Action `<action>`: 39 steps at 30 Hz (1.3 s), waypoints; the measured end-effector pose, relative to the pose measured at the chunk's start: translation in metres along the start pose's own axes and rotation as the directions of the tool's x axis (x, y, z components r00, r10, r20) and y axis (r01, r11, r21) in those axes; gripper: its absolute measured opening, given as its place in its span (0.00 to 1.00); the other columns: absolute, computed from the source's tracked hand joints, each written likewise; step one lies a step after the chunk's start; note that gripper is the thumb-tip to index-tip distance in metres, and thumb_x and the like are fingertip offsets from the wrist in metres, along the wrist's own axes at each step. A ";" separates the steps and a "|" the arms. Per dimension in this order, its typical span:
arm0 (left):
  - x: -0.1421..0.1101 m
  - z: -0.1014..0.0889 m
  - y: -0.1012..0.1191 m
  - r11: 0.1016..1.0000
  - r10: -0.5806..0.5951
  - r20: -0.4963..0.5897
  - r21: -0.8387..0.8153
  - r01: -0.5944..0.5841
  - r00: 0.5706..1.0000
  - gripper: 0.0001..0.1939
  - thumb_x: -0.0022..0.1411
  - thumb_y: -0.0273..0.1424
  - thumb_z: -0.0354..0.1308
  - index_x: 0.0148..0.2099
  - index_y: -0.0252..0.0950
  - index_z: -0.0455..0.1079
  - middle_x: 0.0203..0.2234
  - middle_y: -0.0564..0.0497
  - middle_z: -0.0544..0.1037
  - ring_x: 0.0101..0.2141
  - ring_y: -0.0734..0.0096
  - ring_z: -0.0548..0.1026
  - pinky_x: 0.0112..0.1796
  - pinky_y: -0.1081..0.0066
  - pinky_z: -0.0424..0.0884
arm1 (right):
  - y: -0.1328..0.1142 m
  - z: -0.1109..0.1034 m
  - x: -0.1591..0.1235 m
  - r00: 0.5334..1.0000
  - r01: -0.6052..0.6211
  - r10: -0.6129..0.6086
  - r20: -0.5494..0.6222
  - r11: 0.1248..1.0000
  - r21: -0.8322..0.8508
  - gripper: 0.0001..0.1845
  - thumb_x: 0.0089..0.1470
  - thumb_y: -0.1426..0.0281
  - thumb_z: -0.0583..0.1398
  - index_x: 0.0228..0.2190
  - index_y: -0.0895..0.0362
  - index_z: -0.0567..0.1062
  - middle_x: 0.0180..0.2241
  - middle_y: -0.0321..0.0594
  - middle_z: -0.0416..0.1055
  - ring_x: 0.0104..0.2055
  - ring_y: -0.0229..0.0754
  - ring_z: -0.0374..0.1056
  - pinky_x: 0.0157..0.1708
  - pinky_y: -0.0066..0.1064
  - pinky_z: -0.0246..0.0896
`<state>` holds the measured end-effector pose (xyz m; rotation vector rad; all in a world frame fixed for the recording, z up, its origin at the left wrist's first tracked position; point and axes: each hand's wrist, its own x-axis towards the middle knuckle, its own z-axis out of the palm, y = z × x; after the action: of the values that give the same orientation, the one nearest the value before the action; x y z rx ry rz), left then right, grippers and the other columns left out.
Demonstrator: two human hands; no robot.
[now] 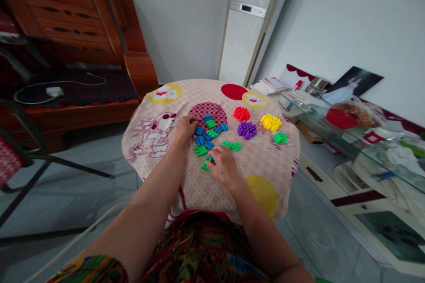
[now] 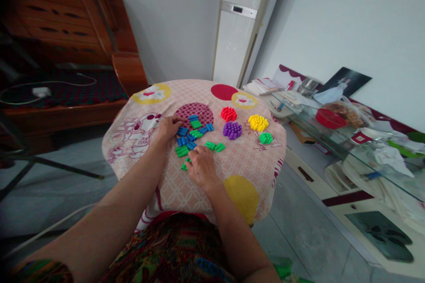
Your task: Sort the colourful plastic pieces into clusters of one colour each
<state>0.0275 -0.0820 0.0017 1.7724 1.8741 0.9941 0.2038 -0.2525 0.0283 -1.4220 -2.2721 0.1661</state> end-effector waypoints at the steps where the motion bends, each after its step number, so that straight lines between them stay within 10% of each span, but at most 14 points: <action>1: 0.000 0.000 0.000 1.000 0.001 0.000 -0.001 -0.001 1.000 0.16 0.60 0.29 0.55 0.47 0.41 0.80 0.37 0.51 0.83 0.36 0.68 0.78 0.37 0.73 0.70 | 0.000 0.000 0.003 1.000 -0.002 0.002 -0.017 1.000 -0.008 0.05 0.58 0.69 0.64 0.38 0.55 0.77 0.42 0.44 0.72 0.48 0.47 0.65 0.51 0.41 0.59; 15: -0.006 -0.008 0.007 0.999 0.009 0.007 0.046 -0.009 1.000 0.17 0.60 0.30 0.55 0.48 0.38 0.79 0.39 0.48 0.83 0.38 0.65 0.78 0.38 0.72 0.70 | -0.020 0.026 0.038 0.999 -0.014 0.020 0.038 0.987 -0.159 0.09 0.63 0.74 0.55 0.38 0.58 0.77 0.42 0.49 0.72 0.47 0.50 0.66 0.48 0.41 0.61; 22: -0.006 -0.008 0.008 0.998 -0.016 0.015 0.064 0.015 1.000 0.17 0.61 0.30 0.55 0.49 0.38 0.79 0.41 0.49 0.83 0.37 0.67 0.77 0.38 0.73 0.70 | 0.012 0.003 0.024 0.966 -0.105 0.120 -0.227 0.992 0.075 0.08 0.62 0.69 0.58 0.34 0.57 0.78 0.36 0.44 0.74 0.42 0.45 0.68 0.45 0.34 0.61; 27: -0.004 -0.008 0.007 0.997 -0.007 0.012 0.078 0.006 1.000 0.17 0.60 0.30 0.55 0.49 0.37 0.79 0.38 0.49 0.83 0.35 0.68 0.77 0.36 0.74 0.69 | 0.070 -0.026 -0.003 0.801 -0.211 0.335 -0.496 0.934 0.289 0.11 0.57 0.66 0.58 0.32 0.57 0.80 0.30 0.41 0.77 0.32 0.41 0.69 0.36 0.31 0.63; 35: -0.002 -0.005 0.004 0.997 -0.004 -0.005 0.083 0.004 1.000 0.17 0.60 0.30 0.55 0.49 0.39 0.79 0.38 0.50 0.83 0.35 0.67 0.77 0.35 0.74 0.68 | 0.185 -0.089 -0.045 0.307 -0.558 0.505 -0.807 0.782 0.277 0.18 0.51 0.60 0.58 0.28 0.60 0.81 0.28 0.47 0.78 0.31 0.46 0.71 0.35 0.35 0.64; 39: -0.002 -0.006 0.005 0.996 -0.015 -0.002 0.088 0.015 1.000 0.17 0.60 0.30 0.55 0.49 0.39 0.79 0.38 0.49 0.83 0.35 0.67 0.78 0.35 0.73 0.69 | 0.221 -0.105 -0.047 0.245 -0.681 0.522 -0.817 0.693 0.238 0.18 0.50 0.62 0.57 0.27 0.61 0.81 0.28 0.50 0.78 0.31 0.49 0.70 0.35 0.36 0.62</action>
<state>0.0275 -0.0858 0.0085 1.8048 1.9574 0.9206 0.4490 -0.2058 0.0339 -1.8516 -0.8328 -0.4388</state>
